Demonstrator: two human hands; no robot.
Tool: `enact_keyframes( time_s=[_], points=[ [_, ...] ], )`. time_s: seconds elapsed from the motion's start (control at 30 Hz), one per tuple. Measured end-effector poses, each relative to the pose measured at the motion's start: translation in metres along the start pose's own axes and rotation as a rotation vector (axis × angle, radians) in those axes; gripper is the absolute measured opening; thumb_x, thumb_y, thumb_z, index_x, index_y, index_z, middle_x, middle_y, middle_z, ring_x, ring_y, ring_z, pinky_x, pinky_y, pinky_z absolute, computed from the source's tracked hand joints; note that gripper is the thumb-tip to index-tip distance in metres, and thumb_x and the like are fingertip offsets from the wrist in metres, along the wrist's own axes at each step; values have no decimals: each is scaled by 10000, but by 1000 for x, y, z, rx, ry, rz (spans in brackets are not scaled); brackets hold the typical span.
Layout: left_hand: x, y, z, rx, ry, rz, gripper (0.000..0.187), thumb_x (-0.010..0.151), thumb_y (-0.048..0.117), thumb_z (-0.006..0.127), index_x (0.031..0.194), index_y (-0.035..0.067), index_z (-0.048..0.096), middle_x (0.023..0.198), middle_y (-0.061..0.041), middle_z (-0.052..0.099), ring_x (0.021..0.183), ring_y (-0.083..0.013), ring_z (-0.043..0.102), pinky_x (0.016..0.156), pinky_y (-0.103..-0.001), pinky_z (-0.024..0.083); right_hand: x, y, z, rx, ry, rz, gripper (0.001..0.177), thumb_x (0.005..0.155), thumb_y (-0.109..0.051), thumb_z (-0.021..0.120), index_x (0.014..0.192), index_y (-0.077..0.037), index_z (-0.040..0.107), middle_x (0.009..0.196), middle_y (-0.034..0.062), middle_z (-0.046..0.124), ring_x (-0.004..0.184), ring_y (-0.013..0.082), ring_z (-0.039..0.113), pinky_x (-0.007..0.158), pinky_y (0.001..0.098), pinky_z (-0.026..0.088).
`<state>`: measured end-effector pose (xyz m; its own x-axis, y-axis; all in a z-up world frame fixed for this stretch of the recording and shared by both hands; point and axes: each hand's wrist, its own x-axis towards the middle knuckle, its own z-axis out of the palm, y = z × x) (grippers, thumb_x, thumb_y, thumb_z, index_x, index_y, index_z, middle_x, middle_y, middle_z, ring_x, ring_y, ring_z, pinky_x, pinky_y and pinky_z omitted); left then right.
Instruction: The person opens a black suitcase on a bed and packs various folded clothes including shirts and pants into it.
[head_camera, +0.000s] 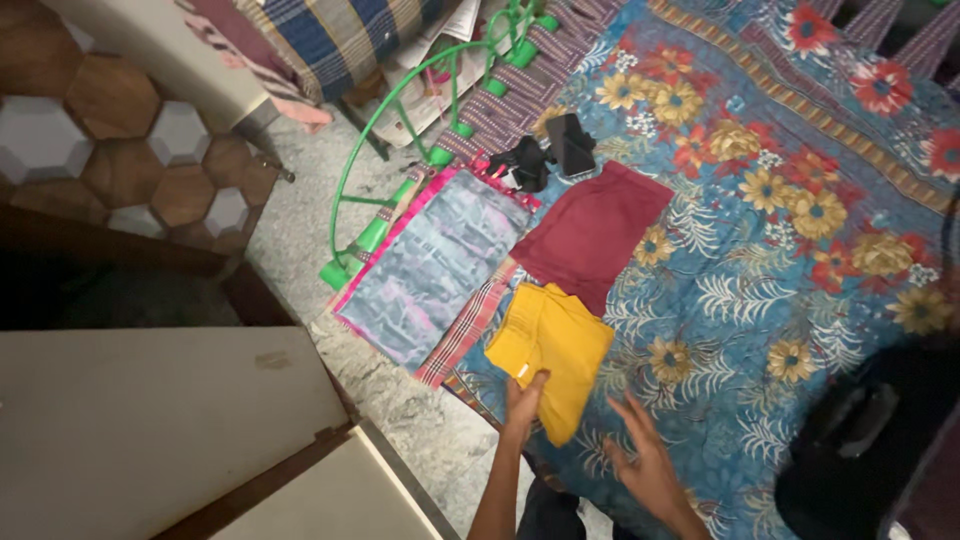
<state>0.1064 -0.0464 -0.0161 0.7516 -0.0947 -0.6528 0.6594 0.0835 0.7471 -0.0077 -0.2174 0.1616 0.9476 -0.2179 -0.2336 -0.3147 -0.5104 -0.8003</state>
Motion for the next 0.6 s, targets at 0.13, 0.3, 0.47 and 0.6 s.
enact_keyframes(
  time_s=[0.13,0.3,0.47,0.6],
  points=[
    [-43,33,27,-90,-74,42,449,859,172,741,1278,102,593,1143,3,708,1017,-135,674,893,-310,534,4,35,-6,106,168,-10,700,828,-228,788,1458,-117,504,1564,157,439,1478,318,388,1143,436,342],
    [-102,70,46,-28,-349,4,439,889,78,709,1313,12,616,1168,-95,719,1056,-205,690,908,-345,543,10,100,-39,446,243,290,847,841,-264,775,1559,-133,344,1575,144,431,1486,294,372,1134,440,347],
    [-172,93,65,-98,-548,-200,548,828,1,698,1349,79,545,1192,-70,707,1082,-207,680,933,-363,545,-21,148,-89,603,237,466,927,855,-353,733,1600,-173,210,1551,168,443,1418,323,491,1136,426,395],
    [-210,83,100,-166,-688,-330,592,847,-32,710,1394,80,512,1170,-88,675,1054,-220,650,947,-374,528,-74,198,-101,1146,7,536,755,975,-439,615,1584,-78,354,1570,140,462,1415,272,455,1137,430,388]
  ],
)
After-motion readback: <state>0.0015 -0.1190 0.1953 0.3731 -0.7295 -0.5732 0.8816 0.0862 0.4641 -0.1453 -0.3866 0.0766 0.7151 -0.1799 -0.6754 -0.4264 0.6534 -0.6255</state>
